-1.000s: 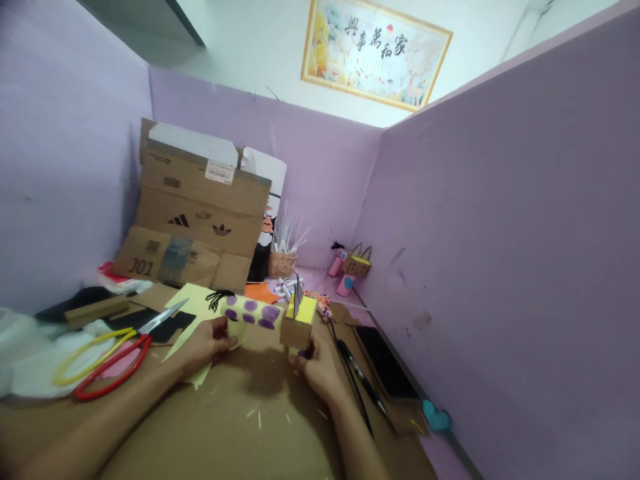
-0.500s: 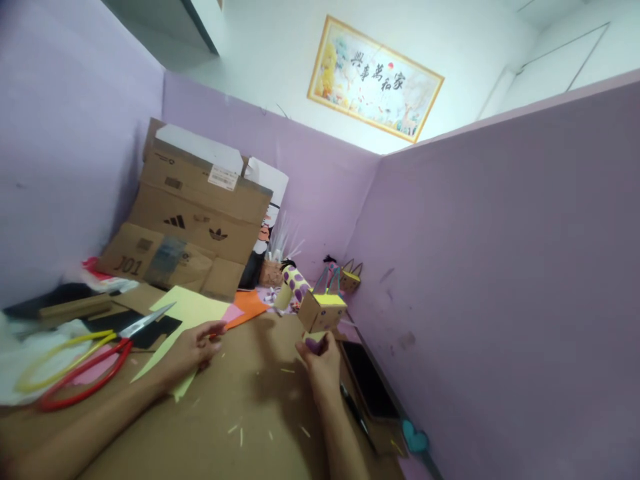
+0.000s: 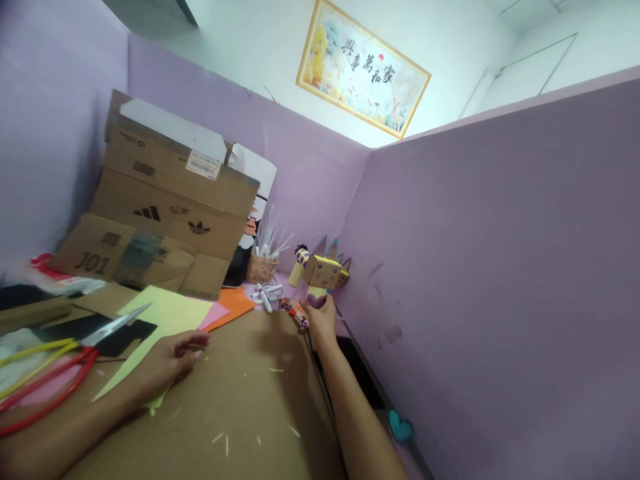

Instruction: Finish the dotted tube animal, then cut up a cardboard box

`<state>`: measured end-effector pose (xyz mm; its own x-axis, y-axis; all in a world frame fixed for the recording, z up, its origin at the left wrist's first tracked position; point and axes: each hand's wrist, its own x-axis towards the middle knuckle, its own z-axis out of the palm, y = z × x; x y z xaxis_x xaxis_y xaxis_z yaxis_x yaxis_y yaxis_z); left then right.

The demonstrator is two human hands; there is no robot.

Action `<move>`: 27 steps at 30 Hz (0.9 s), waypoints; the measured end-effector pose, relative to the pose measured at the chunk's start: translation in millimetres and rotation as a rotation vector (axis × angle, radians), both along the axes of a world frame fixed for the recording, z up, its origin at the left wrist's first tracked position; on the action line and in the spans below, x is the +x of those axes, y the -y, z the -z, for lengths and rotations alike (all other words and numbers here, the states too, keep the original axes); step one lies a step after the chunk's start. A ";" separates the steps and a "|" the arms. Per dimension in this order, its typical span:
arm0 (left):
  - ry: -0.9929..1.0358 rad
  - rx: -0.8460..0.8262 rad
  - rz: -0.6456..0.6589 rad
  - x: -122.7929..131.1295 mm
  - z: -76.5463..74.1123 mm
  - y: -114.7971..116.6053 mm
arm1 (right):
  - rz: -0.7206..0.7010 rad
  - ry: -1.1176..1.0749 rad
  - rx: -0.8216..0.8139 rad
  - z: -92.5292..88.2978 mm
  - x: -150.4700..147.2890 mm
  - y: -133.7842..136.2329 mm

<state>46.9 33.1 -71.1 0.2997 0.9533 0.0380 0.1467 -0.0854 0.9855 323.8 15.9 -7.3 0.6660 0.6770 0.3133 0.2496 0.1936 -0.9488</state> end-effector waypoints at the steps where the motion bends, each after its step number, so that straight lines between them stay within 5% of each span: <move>1: -0.006 -0.002 -0.001 0.0 -2.0 1.4 | -0.001 0.005 -0.005 -0.5 -1.9 1.4; 7: -0.056 0.038 -0.002 -1.6 -13.0 7.3 | -0.023 0.028 -0.014 2.1 -22.7 21.9; 13: -0.118 0.300 -0.050 2.6 -19.5 19.9 | -0.042 -0.003 0.021 15.8 -76.2 57.4; 21: -0.043 0.232 0.039 22.6 -38.9 54.0 | -0.436 -0.178 0.113 29.0 -127.4 71.5; 27: -0.168 0.287 0.038 27.1 -37.2 61.8 | -0.720 0.104 0.179 39.2 -140.5 86.7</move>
<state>74.0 -28.6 -33.9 0.3599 0.8989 0.2499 0.2967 -0.3642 0.8828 183.3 -70.8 -46.5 0.0379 0.8669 0.4970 0.0897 0.4924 -0.8657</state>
